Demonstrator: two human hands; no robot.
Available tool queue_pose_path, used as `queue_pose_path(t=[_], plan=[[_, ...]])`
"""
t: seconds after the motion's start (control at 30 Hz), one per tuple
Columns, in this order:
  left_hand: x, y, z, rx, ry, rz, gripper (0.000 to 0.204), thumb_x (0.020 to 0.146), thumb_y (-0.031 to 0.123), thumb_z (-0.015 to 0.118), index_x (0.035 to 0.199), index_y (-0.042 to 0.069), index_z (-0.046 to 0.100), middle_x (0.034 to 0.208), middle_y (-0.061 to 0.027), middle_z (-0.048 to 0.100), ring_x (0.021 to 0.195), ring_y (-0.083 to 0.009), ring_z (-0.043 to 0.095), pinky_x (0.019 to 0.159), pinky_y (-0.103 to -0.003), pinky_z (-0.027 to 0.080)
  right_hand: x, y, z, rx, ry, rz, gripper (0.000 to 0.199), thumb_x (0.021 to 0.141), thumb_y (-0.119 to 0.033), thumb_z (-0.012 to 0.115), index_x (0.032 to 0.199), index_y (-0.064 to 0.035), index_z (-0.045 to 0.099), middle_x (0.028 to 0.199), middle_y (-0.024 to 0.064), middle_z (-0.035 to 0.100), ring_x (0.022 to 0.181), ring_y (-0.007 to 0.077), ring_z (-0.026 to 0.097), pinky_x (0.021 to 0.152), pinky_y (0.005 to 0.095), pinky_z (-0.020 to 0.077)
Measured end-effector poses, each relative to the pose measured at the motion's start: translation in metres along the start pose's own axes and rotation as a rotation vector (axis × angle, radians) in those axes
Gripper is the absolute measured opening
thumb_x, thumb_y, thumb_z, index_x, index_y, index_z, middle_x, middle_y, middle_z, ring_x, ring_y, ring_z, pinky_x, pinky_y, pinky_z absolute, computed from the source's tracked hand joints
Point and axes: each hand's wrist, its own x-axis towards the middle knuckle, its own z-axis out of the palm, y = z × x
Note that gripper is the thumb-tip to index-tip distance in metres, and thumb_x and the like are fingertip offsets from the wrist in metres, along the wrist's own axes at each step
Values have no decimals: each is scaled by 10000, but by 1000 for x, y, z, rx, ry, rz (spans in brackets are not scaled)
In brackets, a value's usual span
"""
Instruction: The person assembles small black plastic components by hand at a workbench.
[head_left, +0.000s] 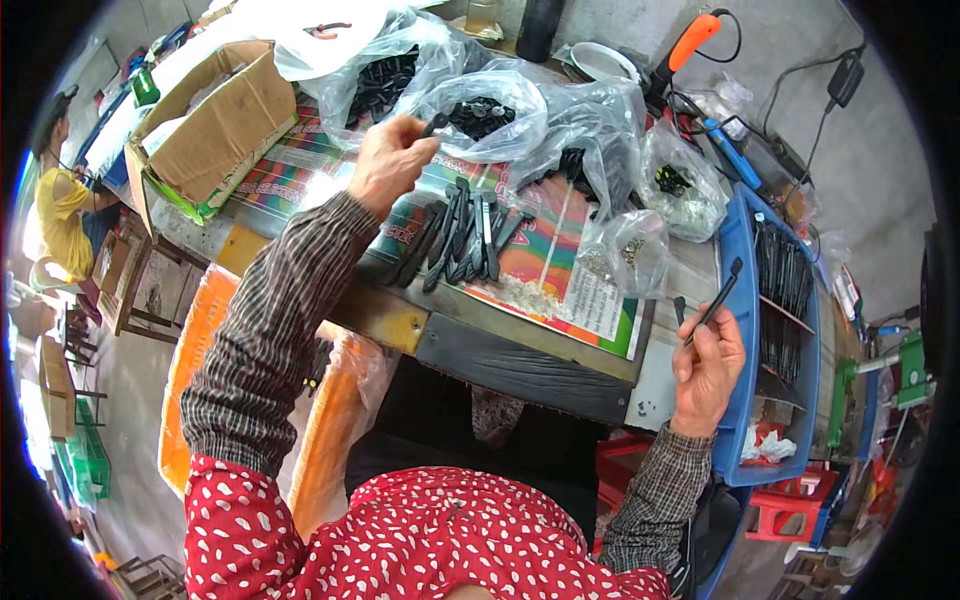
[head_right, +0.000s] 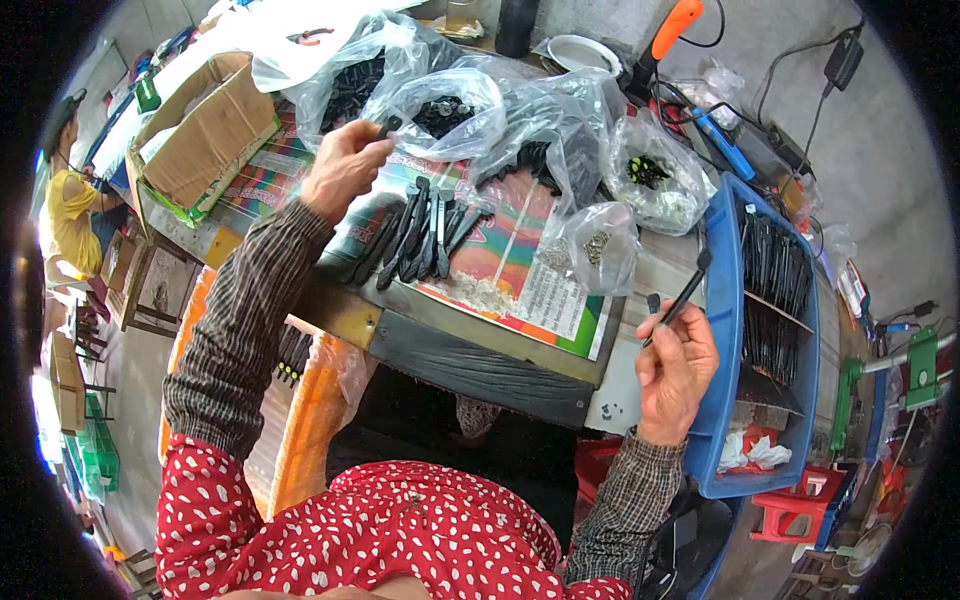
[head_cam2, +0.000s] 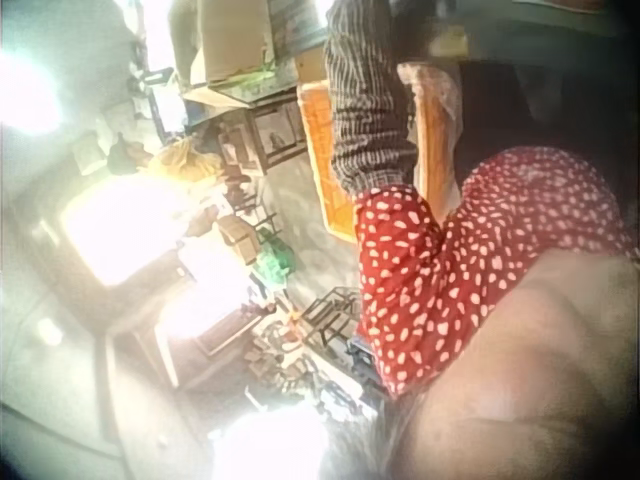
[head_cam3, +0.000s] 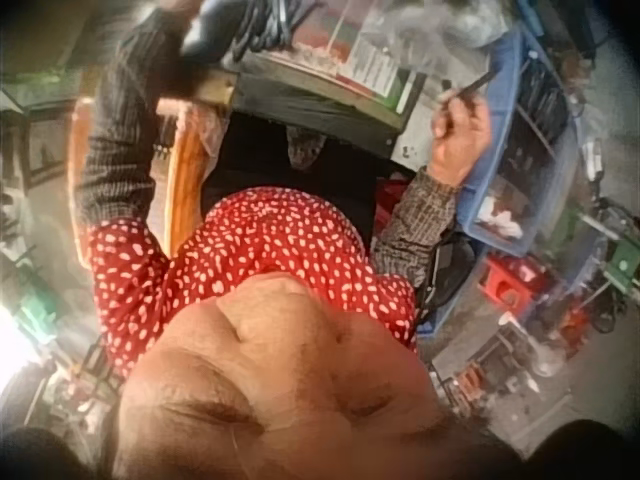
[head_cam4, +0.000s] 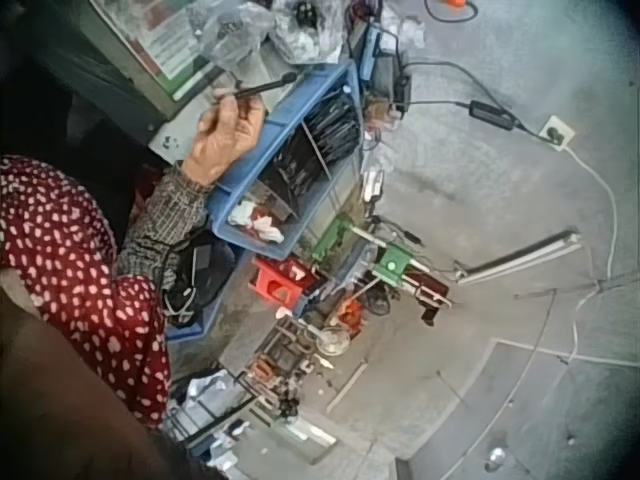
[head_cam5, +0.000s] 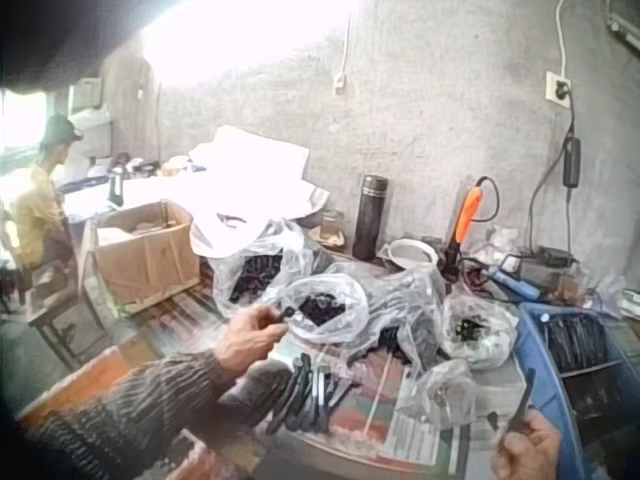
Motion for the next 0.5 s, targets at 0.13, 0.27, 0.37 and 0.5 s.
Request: queue_pose_path(t=[0.13,0.27,0.37,0.5], plan=[[47,-16,13,561,158,439,246,779,233,667,836,-6,650,616,-145,580,546,-177,548,546,-349,432,0,8,16,59,-99,64,214,819,8,582,1025,1,522,791,141,615,436,64,458,372,152,362],[76,-18,31,808,193,508,215,769,243,671,882,60,667,766,-174,639,769,-348,631,670,-432,485,1,19,26,-28,-99,77,143,860,-17,574,979,-4,496,745,142,608,441,69,472,367,155,367],[87,-17,42,930,148,450,209,784,244,665,923,88,676,860,-161,654,856,-335,631,739,-445,490,0,23,30,-83,-101,83,129,885,-71,587,951,-1,501,708,127,606,422,62,454,366,155,353],[92,-13,54,1022,126,419,199,791,240,663,931,100,680,910,-154,655,899,-333,626,774,-439,490,-4,20,32,-149,-93,95,151,894,-115,603,919,7,516,699,108,610,431,50,453,385,156,355]])
